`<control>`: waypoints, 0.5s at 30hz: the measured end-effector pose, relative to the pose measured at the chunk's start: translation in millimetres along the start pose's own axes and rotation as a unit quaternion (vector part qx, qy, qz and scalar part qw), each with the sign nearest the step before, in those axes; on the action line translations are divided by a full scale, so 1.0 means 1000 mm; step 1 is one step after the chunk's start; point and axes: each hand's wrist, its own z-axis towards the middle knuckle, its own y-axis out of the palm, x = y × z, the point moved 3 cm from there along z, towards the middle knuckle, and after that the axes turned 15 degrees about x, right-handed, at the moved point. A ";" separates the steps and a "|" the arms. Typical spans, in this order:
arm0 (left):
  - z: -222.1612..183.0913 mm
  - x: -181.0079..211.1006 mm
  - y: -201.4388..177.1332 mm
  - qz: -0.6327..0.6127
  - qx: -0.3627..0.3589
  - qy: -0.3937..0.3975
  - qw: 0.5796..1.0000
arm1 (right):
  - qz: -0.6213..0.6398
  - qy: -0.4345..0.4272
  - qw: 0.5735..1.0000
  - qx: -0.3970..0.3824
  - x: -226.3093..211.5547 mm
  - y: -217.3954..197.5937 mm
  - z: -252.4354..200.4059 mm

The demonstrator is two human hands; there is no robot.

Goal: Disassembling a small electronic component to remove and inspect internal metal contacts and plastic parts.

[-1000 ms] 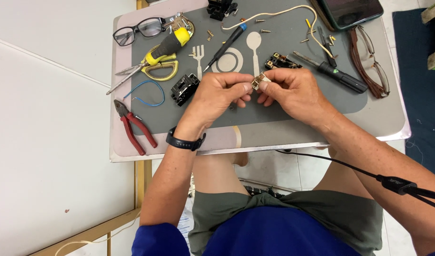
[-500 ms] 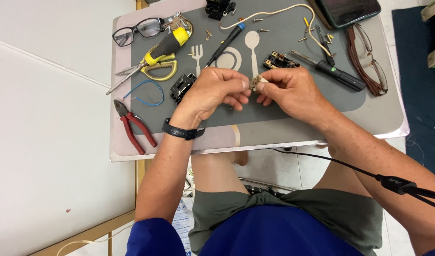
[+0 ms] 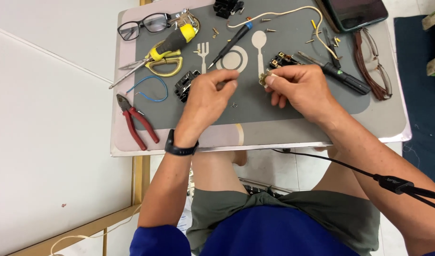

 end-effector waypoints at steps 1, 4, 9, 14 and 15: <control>-0.004 0.005 -0.001 -0.001 -0.001 0.000 1.000 | -0.001 0.000 1.000 0.001 0.002 -0.001 0.000; -0.017 0.018 0.001 0.029 0.010 0.054 0.998 | 0.048 0.009 0.999 -0.002 0.004 -0.003 -0.003; -0.037 0.040 0.028 -0.105 0.044 0.178 0.977 | 0.060 0.017 0.998 -0.026 0.004 -0.005 -0.014; -0.035 0.032 0.040 -0.117 0.053 0.155 0.980 | 0.094 0.030 0.994 -0.035 0.000 -0.008 -0.026; -0.034 0.032 0.040 -0.118 0.041 0.150 0.981 | 0.116 0.039 0.992 -0.034 -0.001 -0.008 -0.029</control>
